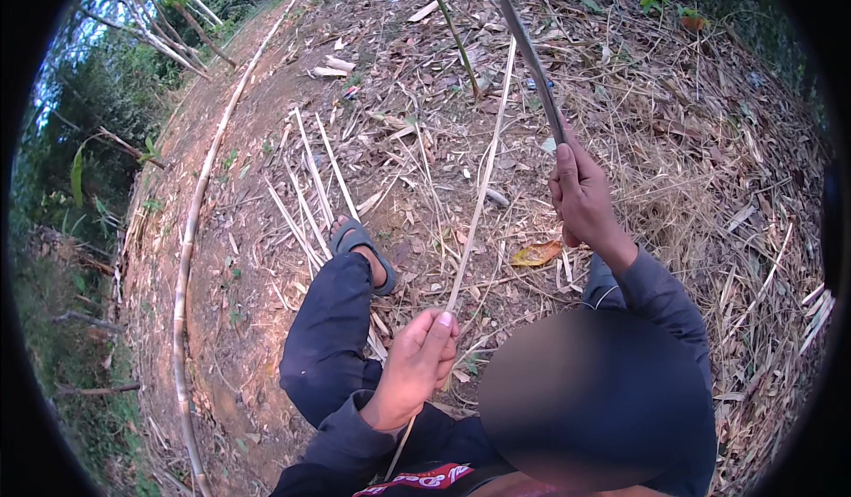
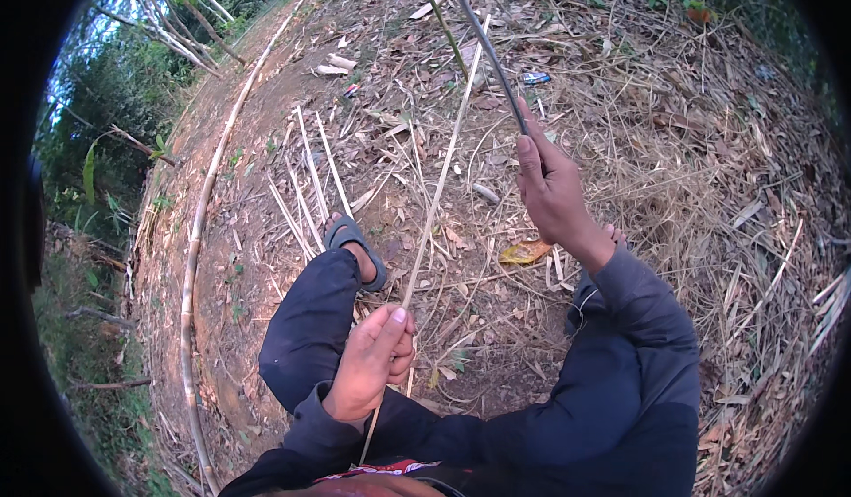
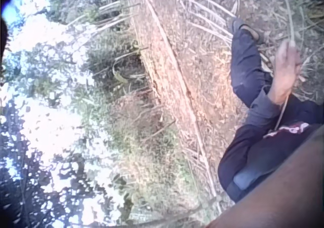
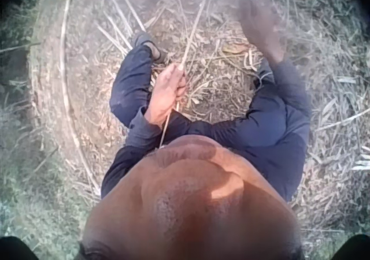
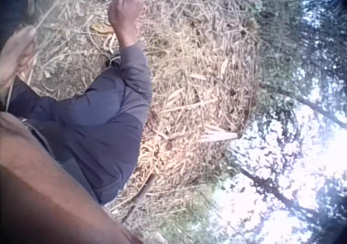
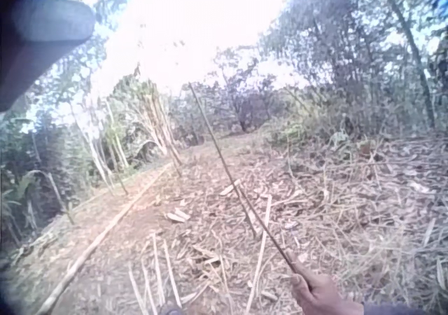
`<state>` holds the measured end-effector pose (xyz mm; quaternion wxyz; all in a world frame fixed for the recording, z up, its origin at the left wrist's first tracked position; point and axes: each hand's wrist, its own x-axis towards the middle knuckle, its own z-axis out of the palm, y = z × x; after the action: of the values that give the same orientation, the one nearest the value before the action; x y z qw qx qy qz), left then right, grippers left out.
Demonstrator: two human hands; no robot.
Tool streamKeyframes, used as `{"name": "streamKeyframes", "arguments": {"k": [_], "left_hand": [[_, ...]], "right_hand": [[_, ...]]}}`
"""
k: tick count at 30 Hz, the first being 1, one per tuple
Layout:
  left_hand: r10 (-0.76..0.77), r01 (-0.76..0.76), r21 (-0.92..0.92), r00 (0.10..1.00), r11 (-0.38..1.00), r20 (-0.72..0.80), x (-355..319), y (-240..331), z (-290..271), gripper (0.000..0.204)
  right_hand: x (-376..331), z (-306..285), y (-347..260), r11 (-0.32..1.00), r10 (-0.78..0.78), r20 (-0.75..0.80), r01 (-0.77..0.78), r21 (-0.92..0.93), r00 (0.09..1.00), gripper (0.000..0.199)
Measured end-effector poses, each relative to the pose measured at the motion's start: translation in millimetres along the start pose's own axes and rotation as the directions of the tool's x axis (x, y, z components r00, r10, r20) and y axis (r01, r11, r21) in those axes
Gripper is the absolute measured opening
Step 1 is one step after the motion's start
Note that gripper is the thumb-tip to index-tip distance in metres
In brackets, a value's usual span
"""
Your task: The person sits on the ground and uses a machete to shave and split thin bamboo strips. They hold the bamboo with one hand and repeatedly strike it with the machete to remove the outer layer and separate the pieces.
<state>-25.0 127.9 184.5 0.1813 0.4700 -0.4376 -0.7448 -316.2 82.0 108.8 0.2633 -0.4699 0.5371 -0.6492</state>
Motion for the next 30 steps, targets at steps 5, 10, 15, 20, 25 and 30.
{"name": "streamKeyframes", "arguments": {"k": [5, 10, 15, 20, 25, 30], "left_hand": [[0.007, -0.007, -0.003, 1.000, 1.000, -0.006, 0.9, 3.9, 5.1, 0.022], [0.036, -0.037, -0.005, 0.999, 0.999, -0.040, 4.1, -0.9, -1.2, 0.022], [0.129, -0.126, 0.063, 0.991, 0.990, -0.034, 9.0, -9.8, -6.9, 0.023], [0.119, -0.114, 0.096, 0.992, 0.989, -0.041, 3.4, -14.4, -2.2, 0.022], [0.055, -0.054, 0.067, 0.998, 0.996, -0.004, 7.4, -20.4, 2.8, 0.021], [0.015, -0.015, 0.017, 1.000, 1.000, -0.010, 2.2, -9.3, 5.2, 0.021]], "right_hand": [[-23.1, 20.6, -30.7, 0.659, -0.437, 0.496, 0.643, -0.391, 0.750, 0.067], [-44.1, 37.6, -39.3, 0.386, -0.393, 0.753, 0.838, -0.386, 0.528, 0.066], [-36.8, 35.7, -33.9, 0.261, -0.422, 0.737, 0.850, -0.458, 0.528, 0.067], [-11.5, 23.7, -1.2, 0.579, -0.413, 0.456, 0.614, -0.537, 0.788, 0.058], [-26.7, 14.2, 1.1, 0.506, -0.368, 0.493, 0.614, -0.605, 0.788, 0.057], [-38.1, 20.1, -34.7, 0.300, -0.426, 0.703, 0.822, -0.483, 0.569, 0.061]]}}
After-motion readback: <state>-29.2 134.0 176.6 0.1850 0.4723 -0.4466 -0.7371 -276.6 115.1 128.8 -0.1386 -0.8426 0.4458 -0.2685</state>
